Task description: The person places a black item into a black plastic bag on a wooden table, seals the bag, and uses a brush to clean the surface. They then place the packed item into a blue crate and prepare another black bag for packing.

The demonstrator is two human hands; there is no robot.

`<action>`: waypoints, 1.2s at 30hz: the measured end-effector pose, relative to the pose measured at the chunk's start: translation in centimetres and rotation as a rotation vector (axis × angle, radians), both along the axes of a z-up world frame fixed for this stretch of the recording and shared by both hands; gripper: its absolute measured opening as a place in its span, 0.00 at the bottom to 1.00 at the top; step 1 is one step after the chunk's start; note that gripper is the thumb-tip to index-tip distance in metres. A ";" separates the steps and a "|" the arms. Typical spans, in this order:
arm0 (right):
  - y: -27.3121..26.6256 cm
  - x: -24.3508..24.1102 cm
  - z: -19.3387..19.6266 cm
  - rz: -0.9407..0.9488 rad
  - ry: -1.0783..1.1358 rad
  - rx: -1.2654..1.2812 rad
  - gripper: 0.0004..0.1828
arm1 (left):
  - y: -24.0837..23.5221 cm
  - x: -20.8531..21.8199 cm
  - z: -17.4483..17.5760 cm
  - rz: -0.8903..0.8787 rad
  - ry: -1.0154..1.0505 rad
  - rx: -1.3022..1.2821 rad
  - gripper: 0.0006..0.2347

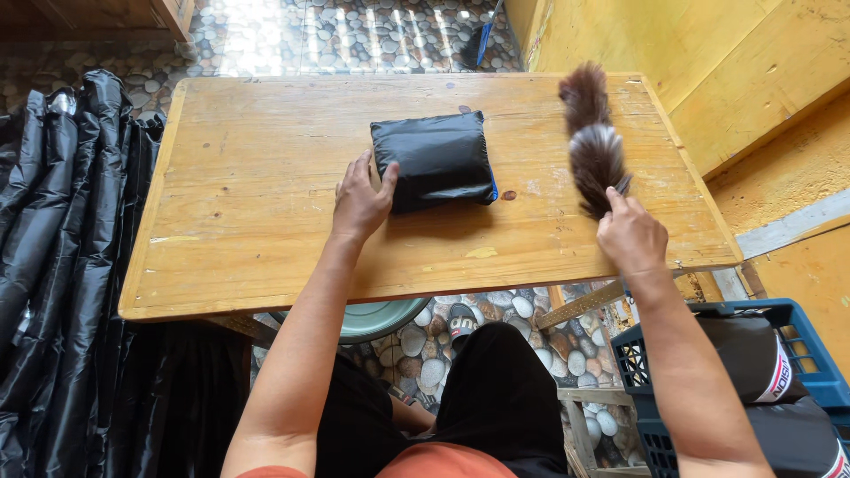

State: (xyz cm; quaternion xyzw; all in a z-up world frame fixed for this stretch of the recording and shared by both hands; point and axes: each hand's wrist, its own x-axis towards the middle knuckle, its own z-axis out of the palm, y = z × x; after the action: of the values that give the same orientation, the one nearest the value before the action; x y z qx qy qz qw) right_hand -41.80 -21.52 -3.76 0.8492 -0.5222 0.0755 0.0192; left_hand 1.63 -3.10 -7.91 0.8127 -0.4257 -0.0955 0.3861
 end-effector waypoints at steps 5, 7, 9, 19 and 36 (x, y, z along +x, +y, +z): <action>-4.4 -0.5 -1.9 -0.026 0.122 -0.065 0.31 | -1.1 0.0 3.0 0.111 0.205 0.119 0.40; -3.6 1.6 -0.4 -0.036 0.175 -0.112 0.30 | -2.1 0.2 3.4 0.122 0.196 0.193 0.41; -0.7 5.2 2.4 0.056 0.041 -0.306 0.29 | -2.7 -0.2 4.1 0.154 0.194 0.257 0.43; 2.9 23.2 5.0 -0.011 -0.653 0.666 0.53 | -1.6 -2.4 7.0 0.107 0.340 0.192 0.40; 5.6 24.4 4.0 -0.237 -0.842 0.553 0.47 | -0.9 -5.5 6.7 0.148 0.615 -0.301 0.29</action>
State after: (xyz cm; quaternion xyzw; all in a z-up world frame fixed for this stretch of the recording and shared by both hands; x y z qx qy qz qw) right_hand -17.38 -15.97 0.27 0.6537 -0.5777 0.2671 -0.4093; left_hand -3.84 -3.96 -1.21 0.7088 -0.2386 -0.2437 0.6175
